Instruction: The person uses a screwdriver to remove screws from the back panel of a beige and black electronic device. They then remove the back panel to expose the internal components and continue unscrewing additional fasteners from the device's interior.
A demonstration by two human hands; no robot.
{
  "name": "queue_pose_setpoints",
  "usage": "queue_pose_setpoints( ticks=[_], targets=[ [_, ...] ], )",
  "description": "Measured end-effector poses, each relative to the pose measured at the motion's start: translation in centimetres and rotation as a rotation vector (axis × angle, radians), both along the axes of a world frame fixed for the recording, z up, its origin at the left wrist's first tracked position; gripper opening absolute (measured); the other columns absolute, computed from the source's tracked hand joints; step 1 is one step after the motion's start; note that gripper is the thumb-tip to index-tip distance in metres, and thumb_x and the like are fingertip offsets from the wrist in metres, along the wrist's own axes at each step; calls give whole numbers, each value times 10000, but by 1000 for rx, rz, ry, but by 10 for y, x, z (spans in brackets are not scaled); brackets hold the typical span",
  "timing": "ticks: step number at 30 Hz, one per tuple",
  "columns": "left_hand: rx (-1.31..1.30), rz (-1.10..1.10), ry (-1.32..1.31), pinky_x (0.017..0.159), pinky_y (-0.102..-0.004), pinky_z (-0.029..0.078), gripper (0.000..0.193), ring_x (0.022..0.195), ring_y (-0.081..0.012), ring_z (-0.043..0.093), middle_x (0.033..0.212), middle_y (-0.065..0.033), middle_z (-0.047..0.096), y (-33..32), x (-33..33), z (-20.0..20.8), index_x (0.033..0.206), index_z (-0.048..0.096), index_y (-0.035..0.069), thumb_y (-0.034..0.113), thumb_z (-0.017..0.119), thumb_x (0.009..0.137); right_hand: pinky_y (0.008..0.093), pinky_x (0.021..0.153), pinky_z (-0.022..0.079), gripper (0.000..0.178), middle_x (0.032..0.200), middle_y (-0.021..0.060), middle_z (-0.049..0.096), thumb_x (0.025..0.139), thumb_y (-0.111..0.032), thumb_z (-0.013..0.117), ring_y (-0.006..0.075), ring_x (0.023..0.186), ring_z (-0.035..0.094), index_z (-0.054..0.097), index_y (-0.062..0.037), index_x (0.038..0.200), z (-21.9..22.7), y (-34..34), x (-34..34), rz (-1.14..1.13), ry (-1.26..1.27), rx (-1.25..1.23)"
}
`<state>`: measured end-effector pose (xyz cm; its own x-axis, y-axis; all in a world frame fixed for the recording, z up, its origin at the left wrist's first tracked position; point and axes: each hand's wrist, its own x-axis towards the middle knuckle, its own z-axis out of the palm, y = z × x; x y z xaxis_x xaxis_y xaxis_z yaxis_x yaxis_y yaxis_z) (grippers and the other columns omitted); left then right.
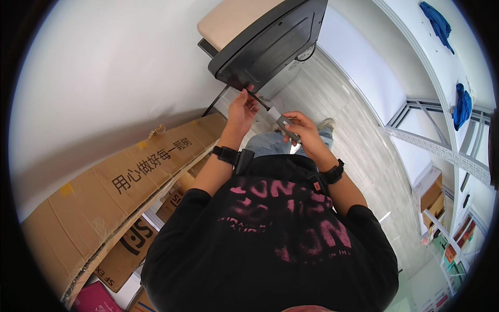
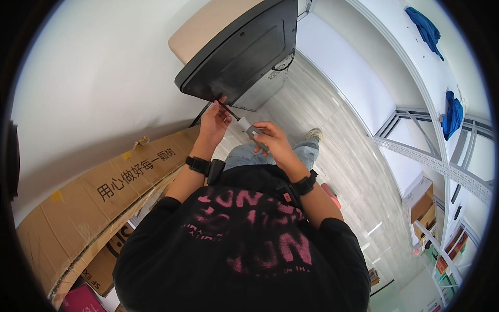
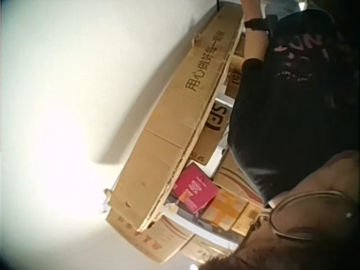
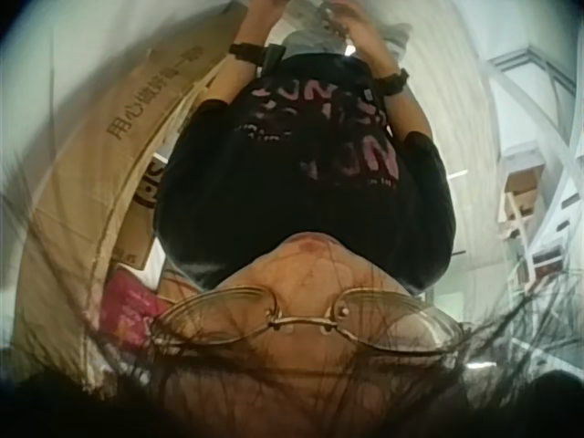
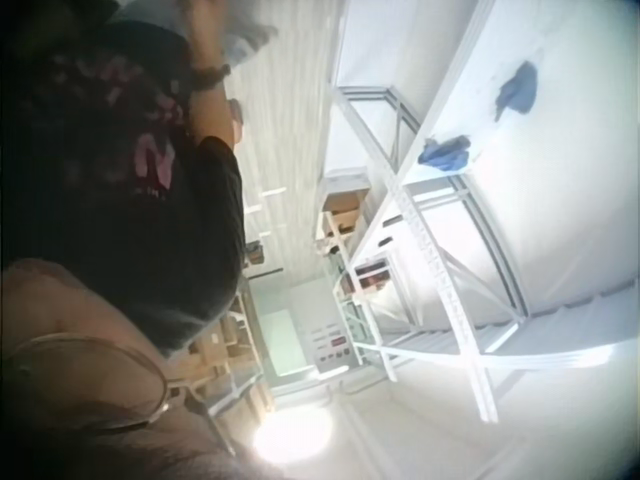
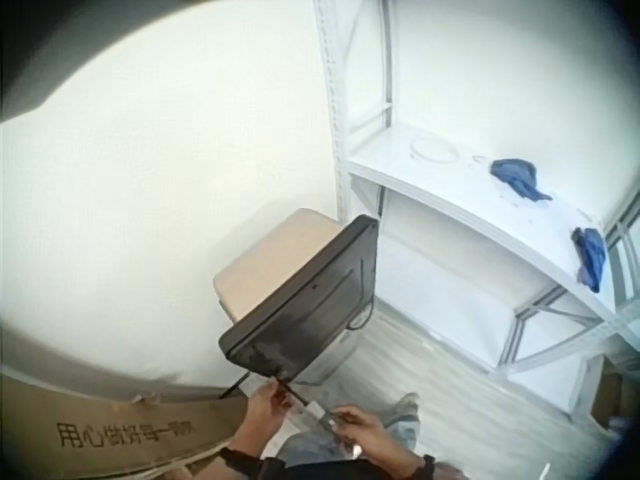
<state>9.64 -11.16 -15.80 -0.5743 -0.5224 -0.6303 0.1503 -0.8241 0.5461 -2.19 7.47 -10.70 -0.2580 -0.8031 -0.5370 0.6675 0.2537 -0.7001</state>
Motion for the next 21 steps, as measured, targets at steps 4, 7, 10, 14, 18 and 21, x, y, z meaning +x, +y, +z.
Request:
queue_pose_setpoints(
  ticks=[4,7,10,14,18,21],
  targets=[
    [-7,-14,-12,681,-273,435,328,735,-116,505,839,-6,571,-1,-2,6,1154,564,67,303,543,927,209,454,402,328,925,108,614,862,-98,536,139,636,601,499,-23,1179,-1,-1,0,-14,-44,-6],
    [-8,-12,-9,679,-273,433,327,734,-113,504,837,-2,566,-1,-2,7,1157,559,68,304,532,933,222,472,390,333,944,103,608,861,-112,540,138,649,586,493,-37,1182,2,-2,-1,-3,-34,-4],
    [-6,-2,-15,676,-271,432,320,730,-110,501,836,-1,562,-1,-3,9,1153,559,71,305,525,936,224,469,392,333,937,105,610,865,-116,538,139,646,586,489,-23,1180,2,-4,-1,-13,-76,-23],
    [-2,0,-25,670,-267,434,308,727,-108,500,838,3,562,-1,-4,11,1141,563,76,303,523,938,225,474,400,324,934,103,609,872,-127,535,136,643,585,491,-12,1171,3,-4,-1,-35,-176,-17],
    [-3,6,4,668,-266,441,298,725,-110,505,843,3,565,0,-4,12,1127,568,79,305,525,937,221,484,414,323,947,82,592,842,-76,574,129,645,588,509,-18,1153,-2,-6,2,-62,-95,-47],
    [3,6,10,665,-268,453,291,722,-111,510,848,-1,566,-1,-3,10,1105,574,84,314,533,931,222,551,442,350,974,52,567,801,-11,613,119,711,580,525,-37,1138,-3,-9,5,-28,89,-17]
  ],
)
